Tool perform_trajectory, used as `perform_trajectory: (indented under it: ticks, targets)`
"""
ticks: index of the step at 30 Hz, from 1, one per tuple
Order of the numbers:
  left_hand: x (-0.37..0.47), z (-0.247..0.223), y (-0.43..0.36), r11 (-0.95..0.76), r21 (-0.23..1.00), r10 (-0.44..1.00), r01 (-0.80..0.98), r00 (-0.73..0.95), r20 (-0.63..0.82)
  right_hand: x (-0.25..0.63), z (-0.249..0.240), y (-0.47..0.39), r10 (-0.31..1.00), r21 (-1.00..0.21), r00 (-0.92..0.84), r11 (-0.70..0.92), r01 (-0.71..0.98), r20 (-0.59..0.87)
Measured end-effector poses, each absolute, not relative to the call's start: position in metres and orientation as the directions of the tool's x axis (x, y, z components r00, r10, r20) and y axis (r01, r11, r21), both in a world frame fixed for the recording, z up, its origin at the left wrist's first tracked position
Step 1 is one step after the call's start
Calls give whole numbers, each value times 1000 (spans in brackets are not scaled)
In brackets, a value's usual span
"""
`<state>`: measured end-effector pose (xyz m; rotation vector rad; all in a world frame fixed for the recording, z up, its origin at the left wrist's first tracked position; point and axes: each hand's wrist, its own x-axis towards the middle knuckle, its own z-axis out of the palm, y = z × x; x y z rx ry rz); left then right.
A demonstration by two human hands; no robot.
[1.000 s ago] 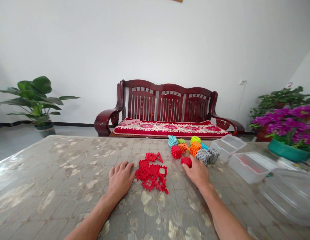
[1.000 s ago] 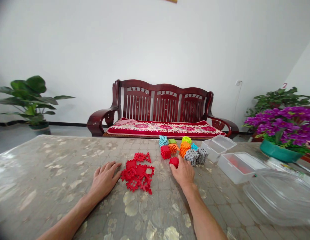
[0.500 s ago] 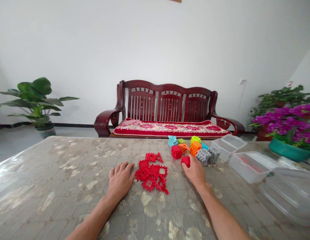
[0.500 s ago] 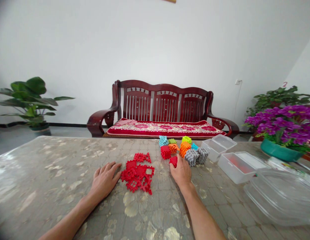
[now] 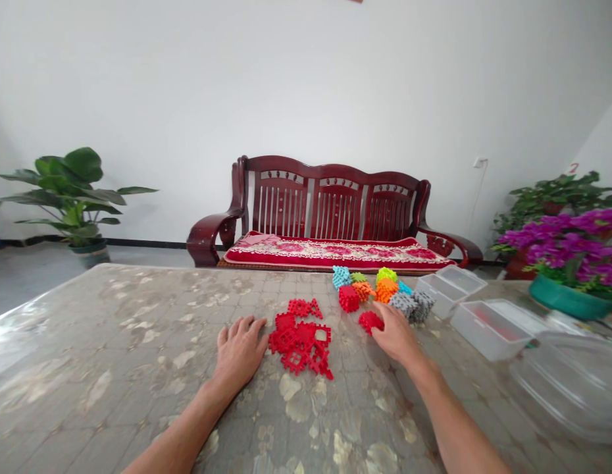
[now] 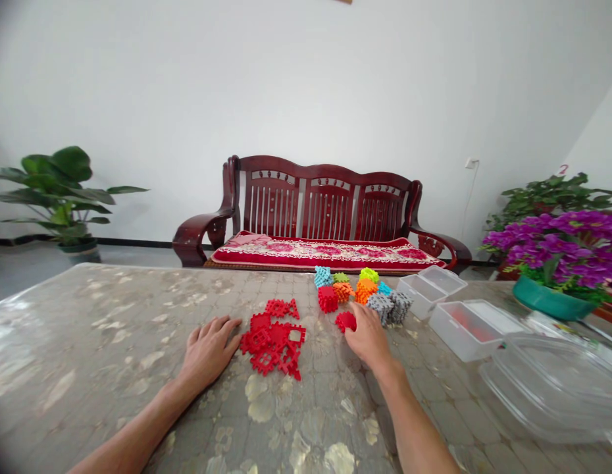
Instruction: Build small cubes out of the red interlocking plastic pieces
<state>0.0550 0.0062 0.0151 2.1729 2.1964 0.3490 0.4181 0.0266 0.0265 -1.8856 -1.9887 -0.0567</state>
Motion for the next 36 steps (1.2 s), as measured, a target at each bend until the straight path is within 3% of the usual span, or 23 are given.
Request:
perform_trajectory:
  ticks: [4,8,14,22,36]
  targets:
    - [54,14,7,-8,187,990,982,-18,138,434,37,38,948,-183,-273,302,936,166]
    - [54,12,8,-10,192,989,981,-19,149,433,43,49,947,-140,-320,319,938,15]
    - [54,14,7,-7,186,990,982,-18,137,432,49,61,912,-67,-400,395,916,-90]
    - [55,16,7,-2,181,990,983,-24,140,438,38,61,920,-244,-390,371,896,-31]
    - [58,23,4,4,161,993,987,-22,113,440,35,57,934,-286,-357,343,895,2]
